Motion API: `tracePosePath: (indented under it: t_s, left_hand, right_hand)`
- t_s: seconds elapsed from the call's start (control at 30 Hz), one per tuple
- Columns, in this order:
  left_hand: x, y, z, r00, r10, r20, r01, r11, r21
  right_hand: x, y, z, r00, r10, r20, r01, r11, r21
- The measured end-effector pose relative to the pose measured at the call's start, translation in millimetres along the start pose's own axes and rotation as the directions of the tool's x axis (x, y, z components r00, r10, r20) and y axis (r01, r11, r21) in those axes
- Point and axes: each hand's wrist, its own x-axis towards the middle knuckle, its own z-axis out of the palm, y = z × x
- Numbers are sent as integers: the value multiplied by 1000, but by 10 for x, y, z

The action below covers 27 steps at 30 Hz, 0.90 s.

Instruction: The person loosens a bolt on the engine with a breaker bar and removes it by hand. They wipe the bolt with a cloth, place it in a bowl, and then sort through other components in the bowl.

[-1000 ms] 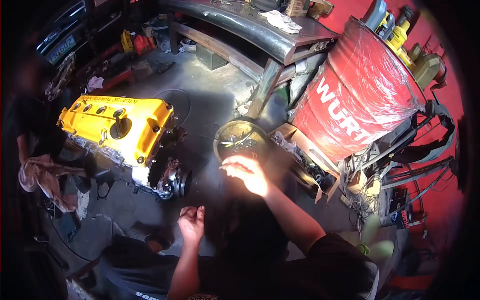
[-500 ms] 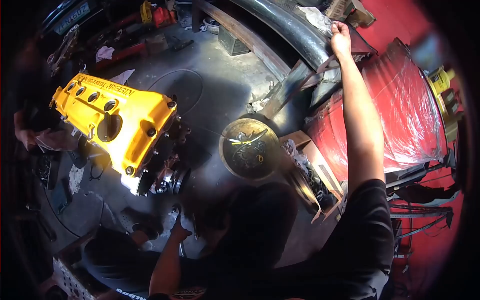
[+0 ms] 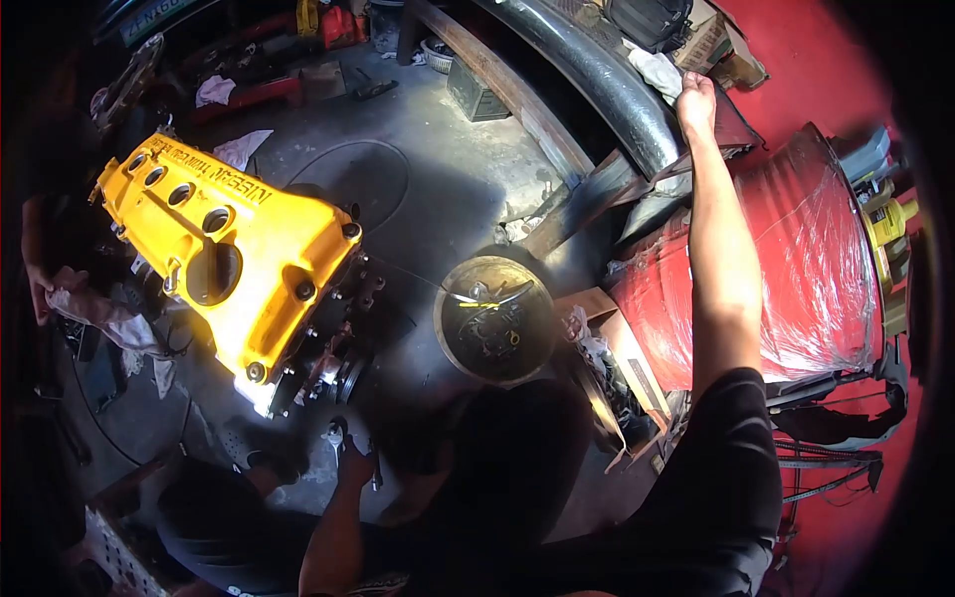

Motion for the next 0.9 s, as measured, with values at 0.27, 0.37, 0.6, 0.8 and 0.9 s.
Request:
tracePosePath:
  t_s: [0.27,0.37,0.6,0.8,0.9]
  left_hand:
    - [-133,2202,-463,854,515,-76,-384,524,-760]
    - [-555,3144,-1250,741,672,-3,-194,211,-958]
    - [-1026,2290,-1657,761,649,-6,28,-42,-999]
    - [-1133,1616,-1570,673,735,-84,124,-224,-967]
    - [-1020,1656,-1551,563,826,-28,-159,75,-985]
  right_hand:
    - [-2921,-1941,-1164,946,-85,313,-242,457,856]
    - [-3848,-2232,-1191,923,-103,371,-187,722,666]
    - [-4867,-2222,-1275,845,-16,534,-378,689,618]
    - [-5189,-2305,-1341,729,-130,671,-332,790,515]
    - [-5322,-2280,-1377,652,-74,754,-398,814,424]
